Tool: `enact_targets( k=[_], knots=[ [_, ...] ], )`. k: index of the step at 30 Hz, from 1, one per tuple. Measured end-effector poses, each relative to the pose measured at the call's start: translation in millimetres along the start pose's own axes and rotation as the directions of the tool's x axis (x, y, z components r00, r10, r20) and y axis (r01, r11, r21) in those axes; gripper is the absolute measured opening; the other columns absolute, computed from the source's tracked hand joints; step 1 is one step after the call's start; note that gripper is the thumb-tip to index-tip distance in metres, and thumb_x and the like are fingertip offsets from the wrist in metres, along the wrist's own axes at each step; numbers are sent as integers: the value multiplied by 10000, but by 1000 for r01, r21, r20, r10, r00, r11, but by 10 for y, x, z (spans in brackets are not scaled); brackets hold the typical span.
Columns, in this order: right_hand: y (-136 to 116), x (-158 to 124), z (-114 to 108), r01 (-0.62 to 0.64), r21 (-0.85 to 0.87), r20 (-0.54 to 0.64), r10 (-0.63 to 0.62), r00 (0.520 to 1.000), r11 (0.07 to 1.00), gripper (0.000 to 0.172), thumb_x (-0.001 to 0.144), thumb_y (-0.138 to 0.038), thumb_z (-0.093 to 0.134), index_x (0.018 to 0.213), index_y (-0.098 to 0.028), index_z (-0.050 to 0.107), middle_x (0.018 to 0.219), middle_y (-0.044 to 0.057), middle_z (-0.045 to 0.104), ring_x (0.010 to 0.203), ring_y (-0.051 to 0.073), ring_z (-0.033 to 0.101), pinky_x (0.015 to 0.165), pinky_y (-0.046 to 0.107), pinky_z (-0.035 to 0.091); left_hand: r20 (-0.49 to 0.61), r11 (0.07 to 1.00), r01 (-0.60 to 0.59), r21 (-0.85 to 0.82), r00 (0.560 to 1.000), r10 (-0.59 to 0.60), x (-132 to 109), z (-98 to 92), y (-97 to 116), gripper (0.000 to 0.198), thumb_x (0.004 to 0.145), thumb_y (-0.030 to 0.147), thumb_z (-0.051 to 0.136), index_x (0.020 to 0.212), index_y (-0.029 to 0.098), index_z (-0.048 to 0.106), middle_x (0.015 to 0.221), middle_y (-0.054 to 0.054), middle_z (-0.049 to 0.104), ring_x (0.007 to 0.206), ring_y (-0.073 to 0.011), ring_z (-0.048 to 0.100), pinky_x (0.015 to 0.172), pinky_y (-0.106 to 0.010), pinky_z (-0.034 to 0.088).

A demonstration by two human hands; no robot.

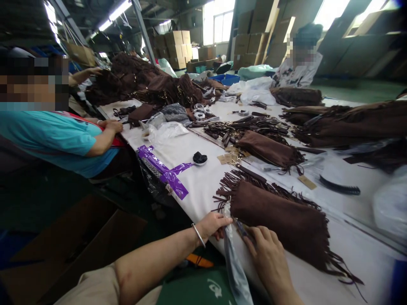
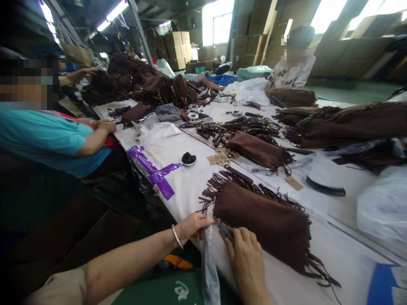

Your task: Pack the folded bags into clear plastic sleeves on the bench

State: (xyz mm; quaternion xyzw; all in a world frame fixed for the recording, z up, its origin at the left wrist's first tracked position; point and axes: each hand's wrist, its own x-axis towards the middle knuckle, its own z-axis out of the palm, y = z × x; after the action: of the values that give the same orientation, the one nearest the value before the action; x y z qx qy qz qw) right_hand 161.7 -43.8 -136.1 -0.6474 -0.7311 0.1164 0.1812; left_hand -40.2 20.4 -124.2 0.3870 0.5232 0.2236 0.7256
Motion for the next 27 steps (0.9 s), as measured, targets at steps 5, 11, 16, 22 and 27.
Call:
enact_targets(
  k=[5, 11, 16, 22, 27],
  knots=[
    [-5, -1, 28, 31, -1, 26, -31, 999, 1000, 312, 881, -448, 441, 1044, -215, 570, 1024, 93, 601, 974, 303, 531, 863, 443, 428, 2, 999, 22, -40, 1000, -22, -39, -178, 45, 422, 662, 502, 654, 825, 115, 606, 518, -1, 596, 341, -79, 426, 344, -190, 250],
    [141, 214, -238, -430, 334, 333, 322, 886, 839, 440, 799, -680, 430, 892, -293, 616, 752, -19, 668, 767, 227, 619, 732, 341, 454, 166, 992, 104, -72, 982, -90, 64, -330, 172, 399, 757, 459, 554, 870, 83, 626, 571, -45, 620, 403, -96, 454, 394, -203, 305],
    [234, 297, -341, -519, 534, 324, 405, 855, 668, 501, 717, -677, 566, 997, -264, 612, 747, -4, 702, 797, 241, 654, 768, 327, 475, 231, 992, 87, -92, 971, -64, 90, -396, 207, 378, 809, 416, 512, 899, 71, 637, 560, -43, 615, 393, -94, 427, 401, -211, 288],
    [99, 95, -211, -523, 724, 369, 388, 844, 450, 513, 661, -629, 659, 942, -200, 639, 772, 29, 700, 784, 244, 654, 712, 302, 529, 295, 990, -34, -134, 953, 73, 20, -431, 257, 360, 864, 374, 510, 941, 55, 658, 565, -46, 631, 446, -106, 500, 463, -214, 340],
    [40, 65, -134, -529, 834, 439, 390, 809, 158, 483, 660, -513, 737, 976, -166, 619, 839, 27, 703, 790, 203, 658, 711, 244, 547, 363, 965, 54, -257, 931, 45, 80, -265, 42, 510, 956, 467, 315, 1030, 64, 618, 676, -94, 675, 524, -140, 593, 487, -216, 405]
  ],
)
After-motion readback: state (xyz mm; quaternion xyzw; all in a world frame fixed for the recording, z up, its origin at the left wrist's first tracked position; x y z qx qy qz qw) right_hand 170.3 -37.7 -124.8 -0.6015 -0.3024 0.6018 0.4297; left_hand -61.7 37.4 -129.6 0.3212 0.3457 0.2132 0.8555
